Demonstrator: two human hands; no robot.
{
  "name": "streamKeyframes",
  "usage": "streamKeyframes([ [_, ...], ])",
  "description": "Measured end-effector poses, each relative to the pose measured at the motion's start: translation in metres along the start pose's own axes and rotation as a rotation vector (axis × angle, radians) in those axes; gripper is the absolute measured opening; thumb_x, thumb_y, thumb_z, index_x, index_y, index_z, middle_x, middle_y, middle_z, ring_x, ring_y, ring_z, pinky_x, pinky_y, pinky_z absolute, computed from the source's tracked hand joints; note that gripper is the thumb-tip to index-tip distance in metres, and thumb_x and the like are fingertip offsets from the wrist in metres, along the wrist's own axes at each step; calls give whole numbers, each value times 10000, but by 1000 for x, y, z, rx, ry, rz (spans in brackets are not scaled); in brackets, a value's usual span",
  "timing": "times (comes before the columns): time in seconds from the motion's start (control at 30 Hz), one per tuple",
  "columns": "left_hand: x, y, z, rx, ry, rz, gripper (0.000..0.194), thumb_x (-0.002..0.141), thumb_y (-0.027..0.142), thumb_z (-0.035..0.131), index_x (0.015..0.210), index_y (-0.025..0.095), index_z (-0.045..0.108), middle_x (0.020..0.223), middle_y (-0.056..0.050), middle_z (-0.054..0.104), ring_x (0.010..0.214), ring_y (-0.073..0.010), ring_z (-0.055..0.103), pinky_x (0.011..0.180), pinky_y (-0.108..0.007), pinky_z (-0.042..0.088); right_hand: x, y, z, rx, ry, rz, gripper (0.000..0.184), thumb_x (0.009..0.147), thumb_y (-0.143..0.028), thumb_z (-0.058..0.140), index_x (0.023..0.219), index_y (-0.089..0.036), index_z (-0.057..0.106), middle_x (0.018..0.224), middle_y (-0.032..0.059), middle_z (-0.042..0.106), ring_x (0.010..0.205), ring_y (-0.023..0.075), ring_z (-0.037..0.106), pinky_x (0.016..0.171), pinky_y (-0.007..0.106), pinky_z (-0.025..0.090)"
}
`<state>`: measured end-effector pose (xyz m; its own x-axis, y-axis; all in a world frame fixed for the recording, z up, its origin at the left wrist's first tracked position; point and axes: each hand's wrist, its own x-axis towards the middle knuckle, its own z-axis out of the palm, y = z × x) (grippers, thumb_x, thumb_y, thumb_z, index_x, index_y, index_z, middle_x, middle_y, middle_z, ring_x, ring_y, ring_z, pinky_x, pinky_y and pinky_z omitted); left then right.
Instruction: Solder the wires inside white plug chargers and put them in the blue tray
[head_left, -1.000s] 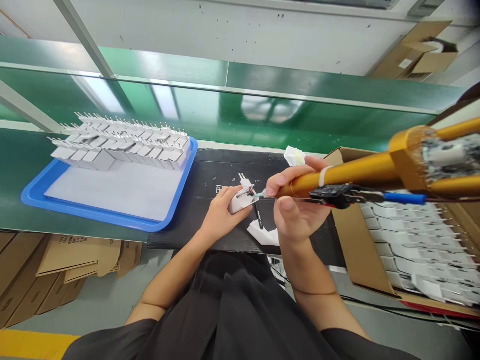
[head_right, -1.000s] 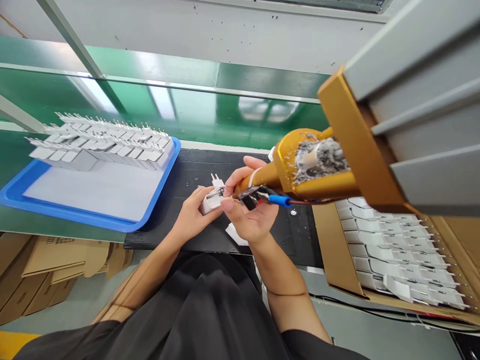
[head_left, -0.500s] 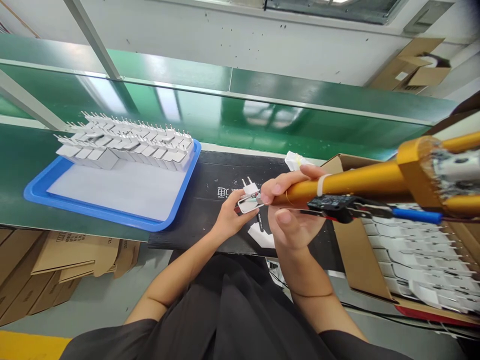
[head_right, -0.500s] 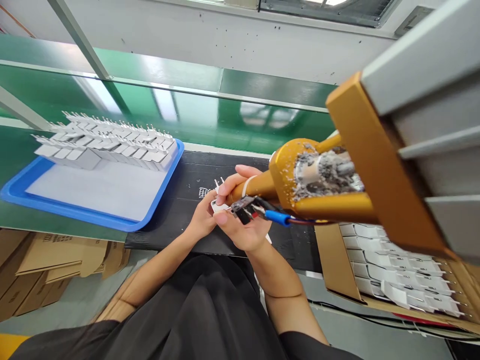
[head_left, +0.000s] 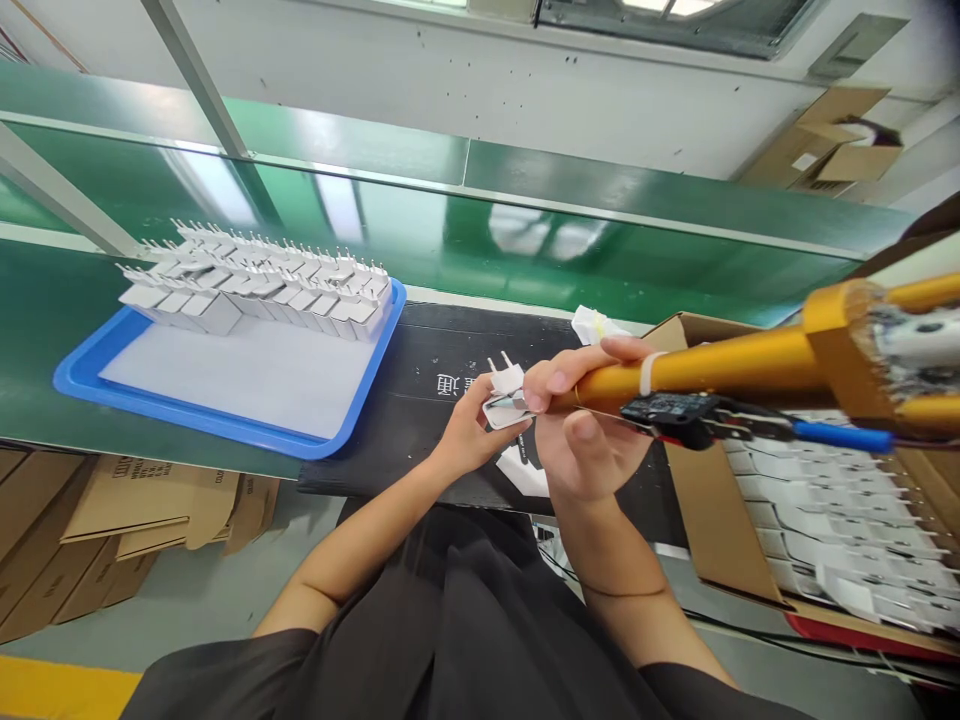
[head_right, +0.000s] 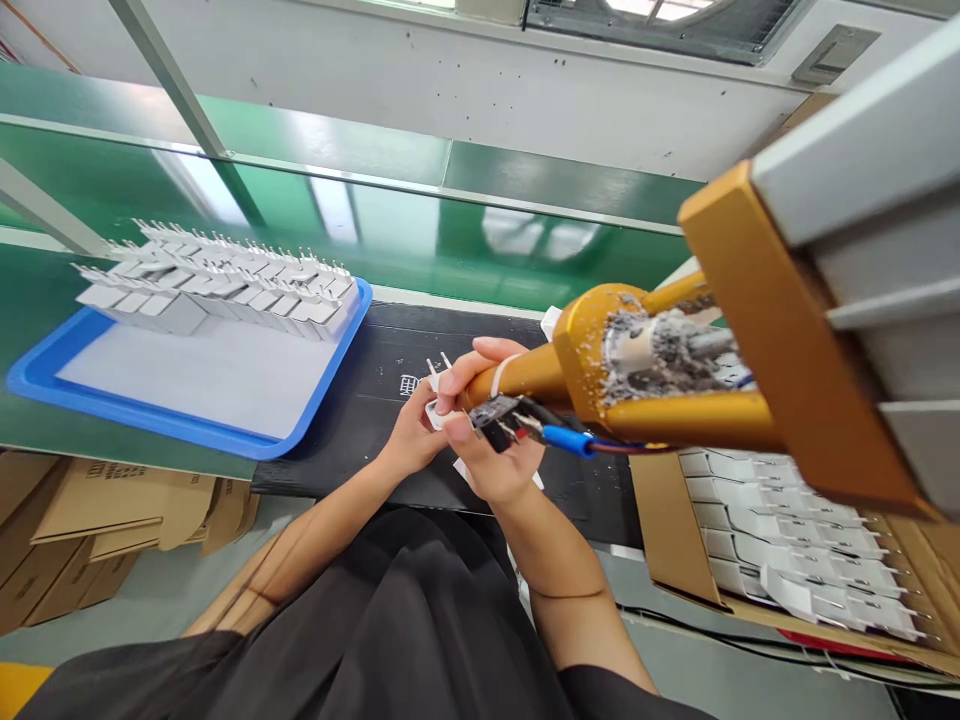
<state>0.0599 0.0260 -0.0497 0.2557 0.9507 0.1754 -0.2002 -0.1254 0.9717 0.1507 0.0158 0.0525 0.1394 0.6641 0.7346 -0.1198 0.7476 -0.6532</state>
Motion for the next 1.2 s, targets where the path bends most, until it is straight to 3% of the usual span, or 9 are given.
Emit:
streamKeyframes([
  [0.2,-1,-1,0,-18,-7,7,658,738,584,789,1224,203,563,1096,-80,692,1011,-244,683,897,-371,564,0,-1,-2,-11,-12,-8,410,841,-449,672,1229,-353,583,831,-10,553,585,119,528,515,295,525],
  [0.4,-1,1,-4,25,-14,-22,561,752,425,814,1210,197,584,1124,-77,694,1050,-244,676,897,-349,561,0,-3,-5,7,-31,6,477,804,-494,696,1238,-342,571,857,-1,551,610,124,539,505,295,538],
  [0.63,-3,-1,-27,91,7,-146,551,787,368,781,1272,183,594,1238,-110,686,1142,-253,659,935,-355,561,-1,0,-13,80,54,-18,437,799,-434,694,1213,-333,598,781,-20,545,541,125,487,526,331,520],
  [0.77,-11,8,-44,114,-23,-141,521,810,373,762,1269,182,610,1196,-97,700,1069,-239,675,871,-308,566,1,8,-37,-39,105,-4,368,784,-400,721,1133,-326,629,774,-23,563,557,124,509,511,298,477],
  [0.87,-18,23,-48,173,-35,-136,471,830,391,737,1237,179,631,1114,-83,714,981,-223,683,793,-277,560,4,18,-61,-169,128,-24,401,776,-406,732,1158,-324,641,819,-17,588,662,141,582,617,315,530],
  [1.0,-23,44,-43,270,-44,-101,410,818,370,739,1171,180,656,1070,-73,717,935,-211,676,734,-248,532,8,34,-94,-348,173,12,543,772,-422,752,1288,-366,592,1013,2,624,930,178,637,885,388,561],
  [1.13,-25,55,-38,306,-61,-69,387,797,338,746,1136,173,660,1042,-69,713,892,-196,673,711,-243,525,13,50,-130,-507,193,12,570,814,-373,753,1342,-346,542,1268,50,578,1115,218,608,1032,447,512],
  [1.2,-26,58,-36,313,-67,-58,366,795,321,743,1122,176,662,1031,-64,712,880,-187,672,698,-237,523,16,57,-147,-604,73,26,575,891,-354,668,1420,-370,444,1435,68,468,1232,243,549,1078,475,485],
])
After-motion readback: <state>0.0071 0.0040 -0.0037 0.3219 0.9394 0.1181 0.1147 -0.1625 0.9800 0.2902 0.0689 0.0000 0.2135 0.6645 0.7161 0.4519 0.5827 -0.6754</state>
